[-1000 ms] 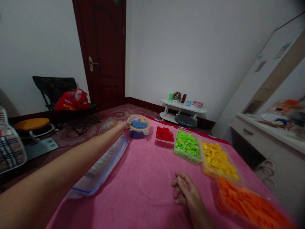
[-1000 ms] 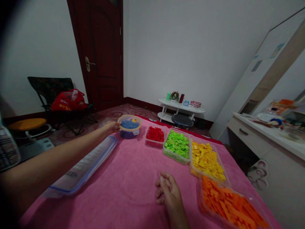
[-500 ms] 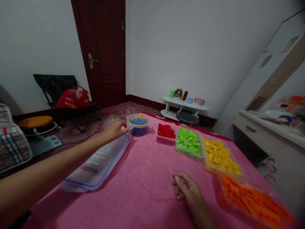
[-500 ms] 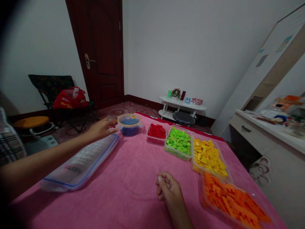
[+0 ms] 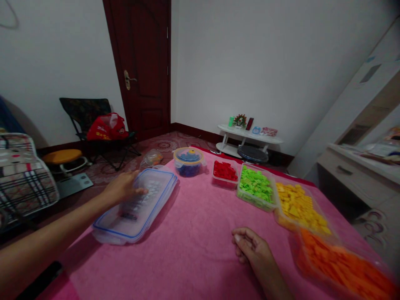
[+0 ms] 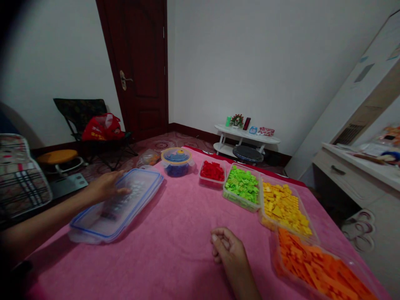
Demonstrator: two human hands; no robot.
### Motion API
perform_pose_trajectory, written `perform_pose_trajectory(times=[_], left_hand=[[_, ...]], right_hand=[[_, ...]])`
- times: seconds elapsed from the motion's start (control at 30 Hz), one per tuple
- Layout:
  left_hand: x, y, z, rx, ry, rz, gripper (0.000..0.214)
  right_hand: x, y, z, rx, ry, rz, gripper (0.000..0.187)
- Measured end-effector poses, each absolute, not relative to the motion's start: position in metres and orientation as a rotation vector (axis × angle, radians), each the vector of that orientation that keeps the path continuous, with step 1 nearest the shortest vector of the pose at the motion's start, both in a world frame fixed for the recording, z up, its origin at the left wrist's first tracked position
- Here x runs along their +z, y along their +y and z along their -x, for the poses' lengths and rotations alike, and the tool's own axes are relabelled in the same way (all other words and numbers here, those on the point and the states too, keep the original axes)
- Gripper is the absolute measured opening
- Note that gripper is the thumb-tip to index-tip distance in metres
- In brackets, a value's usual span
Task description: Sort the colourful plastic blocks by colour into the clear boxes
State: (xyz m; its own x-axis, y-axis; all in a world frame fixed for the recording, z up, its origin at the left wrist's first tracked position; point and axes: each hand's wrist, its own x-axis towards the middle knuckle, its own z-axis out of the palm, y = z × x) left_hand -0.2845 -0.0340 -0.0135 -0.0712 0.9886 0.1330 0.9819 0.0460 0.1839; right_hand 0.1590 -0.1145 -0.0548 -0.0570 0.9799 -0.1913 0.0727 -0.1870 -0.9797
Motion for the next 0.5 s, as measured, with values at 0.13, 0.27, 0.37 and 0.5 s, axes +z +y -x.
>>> perform_pose_trajectory(times=[0.13,0.27,0.37,0.5], left_hand=[[-0.015,-0.03,0.303,0.348,2.343,-2.13,0.067],[-0.012,-0.028,0.312,0.315,2.379,-2.012,0.054],[-0.011,-0.026,0.316,0.331,2.432,-1.993,0.053],[0.002,-0.025,0.308,0.484,2.445,-1.998,0.045]], right_hand=[[-0.055,-0.116,-0.159,1.355,-1.22,1.348,0.038],[-0.054,-0.118,-0.158,1.333,-1.216,1.348,0.035],[-0.057,-0.117,-0.157,1.314,-1.196,1.35,0.034],[-0.064,-0.115,-0.158,1.313,-1.206,1.317,0.032]])
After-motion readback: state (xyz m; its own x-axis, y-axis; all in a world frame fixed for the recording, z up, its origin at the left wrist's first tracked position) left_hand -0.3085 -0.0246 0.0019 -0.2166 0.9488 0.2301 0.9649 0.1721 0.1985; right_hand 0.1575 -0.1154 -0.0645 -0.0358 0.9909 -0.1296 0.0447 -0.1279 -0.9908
